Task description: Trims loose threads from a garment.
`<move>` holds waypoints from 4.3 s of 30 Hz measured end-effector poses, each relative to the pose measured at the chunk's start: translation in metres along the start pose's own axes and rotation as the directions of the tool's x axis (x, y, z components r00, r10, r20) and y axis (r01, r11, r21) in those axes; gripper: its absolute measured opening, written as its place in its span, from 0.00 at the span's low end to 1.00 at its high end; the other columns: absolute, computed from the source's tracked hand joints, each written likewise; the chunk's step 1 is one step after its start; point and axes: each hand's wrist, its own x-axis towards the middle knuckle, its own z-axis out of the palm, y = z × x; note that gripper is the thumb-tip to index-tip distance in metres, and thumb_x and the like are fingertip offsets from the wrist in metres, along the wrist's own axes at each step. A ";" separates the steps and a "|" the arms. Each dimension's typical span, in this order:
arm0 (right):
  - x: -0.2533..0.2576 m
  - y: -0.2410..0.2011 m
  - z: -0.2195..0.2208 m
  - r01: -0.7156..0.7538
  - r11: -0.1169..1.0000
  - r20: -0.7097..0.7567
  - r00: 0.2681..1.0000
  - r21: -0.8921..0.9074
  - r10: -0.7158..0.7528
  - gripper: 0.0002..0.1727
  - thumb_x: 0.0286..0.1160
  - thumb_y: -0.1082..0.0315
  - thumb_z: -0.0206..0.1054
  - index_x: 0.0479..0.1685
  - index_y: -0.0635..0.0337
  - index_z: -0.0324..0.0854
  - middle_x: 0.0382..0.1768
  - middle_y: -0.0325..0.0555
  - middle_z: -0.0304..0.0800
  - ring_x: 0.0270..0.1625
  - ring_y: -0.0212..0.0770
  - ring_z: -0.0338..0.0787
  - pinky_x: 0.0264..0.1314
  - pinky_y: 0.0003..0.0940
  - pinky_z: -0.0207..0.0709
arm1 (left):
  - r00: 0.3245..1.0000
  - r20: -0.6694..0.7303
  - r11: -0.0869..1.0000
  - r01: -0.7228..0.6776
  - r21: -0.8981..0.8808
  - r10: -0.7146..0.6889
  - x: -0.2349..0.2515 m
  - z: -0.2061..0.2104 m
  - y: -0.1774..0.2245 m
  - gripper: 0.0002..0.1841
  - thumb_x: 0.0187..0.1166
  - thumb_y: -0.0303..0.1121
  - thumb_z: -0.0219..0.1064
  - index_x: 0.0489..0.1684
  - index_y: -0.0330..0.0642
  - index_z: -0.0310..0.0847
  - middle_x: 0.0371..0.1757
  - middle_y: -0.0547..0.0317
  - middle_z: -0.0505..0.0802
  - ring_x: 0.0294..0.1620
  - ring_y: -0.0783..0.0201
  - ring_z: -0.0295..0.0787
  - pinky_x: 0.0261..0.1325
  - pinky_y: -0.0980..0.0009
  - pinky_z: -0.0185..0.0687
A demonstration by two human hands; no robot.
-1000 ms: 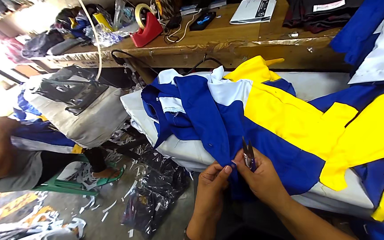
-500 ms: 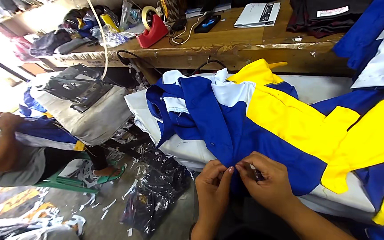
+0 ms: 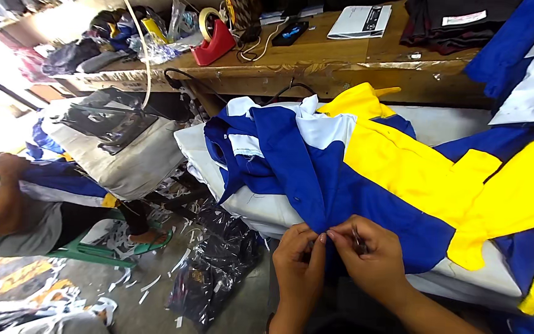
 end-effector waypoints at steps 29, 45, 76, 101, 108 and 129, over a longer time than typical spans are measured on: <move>0.037 0.004 -0.054 0.383 0.821 0.283 0.917 -0.424 -0.282 0.17 0.80 0.50 0.70 0.48 0.54 0.94 0.43 0.42 0.97 0.41 0.32 0.90 0.43 0.30 0.73 | 0.901 0.205 0.759 0.433 -0.486 -0.383 0.019 -0.021 0.005 0.11 0.81 0.23 0.60 0.29 0.42 0.86 0.26 0.73 0.87 0.24 0.85 0.74 0.28 0.87 0.66; 0.037 0.019 -0.047 0.227 0.968 0.304 0.935 -0.108 -0.185 0.14 0.77 0.54 0.74 0.48 0.54 0.93 0.43 0.35 0.95 0.47 0.22 0.88 0.52 0.21 0.79 | 0.915 0.222 0.754 0.404 -0.519 -0.337 0.017 -0.023 0.005 0.10 0.81 0.24 0.61 0.31 0.42 0.87 0.28 0.72 0.88 0.26 0.85 0.76 0.30 0.86 0.70; 0.033 0.017 -0.015 0.393 0.918 0.275 0.890 -0.061 -0.363 0.08 0.76 0.66 0.67 0.43 0.55 0.93 0.24 0.40 0.85 0.29 0.27 0.79 0.35 0.21 0.67 | 0.866 0.193 0.694 0.487 -0.530 -0.461 0.016 -0.020 0.013 0.12 0.79 0.24 0.64 0.25 0.42 0.90 0.23 0.71 0.88 0.23 0.84 0.77 0.28 0.86 0.70; 0.029 -0.005 -0.049 0.314 0.860 0.283 0.936 -0.402 -0.209 0.14 0.79 0.51 0.70 0.44 0.48 0.97 0.41 0.36 0.97 0.42 0.29 0.90 0.43 0.30 0.74 | 0.741 0.377 0.392 0.634 -0.667 -0.556 0.014 -0.023 0.008 0.12 0.82 0.25 0.61 0.26 0.41 0.87 0.20 0.69 0.81 0.18 0.82 0.72 0.22 0.86 0.65; 0.024 -0.004 -0.051 0.213 0.921 0.272 0.954 -0.327 -0.124 0.15 0.76 0.49 0.72 0.43 0.49 0.95 0.39 0.32 0.95 0.40 0.23 0.88 0.39 0.24 0.74 | 0.745 0.368 0.396 0.627 -0.670 -0.556 0.012 -0.020 0.009 0.11 0.83 0.26 0.61 0.31 0.40 0.88 0.22 0.68 0.83 0.19 0.82 0.73 0.22 0.87 0.66; -0.002 0.000 -0.026 0.115 0.944 -0.005 0.992 -0.310 -0.122 0.13 0.73 0.57 0.75 0.41 0.58 0.94 0.38 0.39 0.94 0.42 0.22 0.88 0.43 0.13 0.78 | 0.845 0.106 0.521 0.417 -0.745 -0.524 -0.004 0.000 0.020 0.08 0.79 0.21 0.65 0.37 0.32 0.93 0.40 0.52 0.97 0.43 0.67 0.95 0.58 0.72 0.89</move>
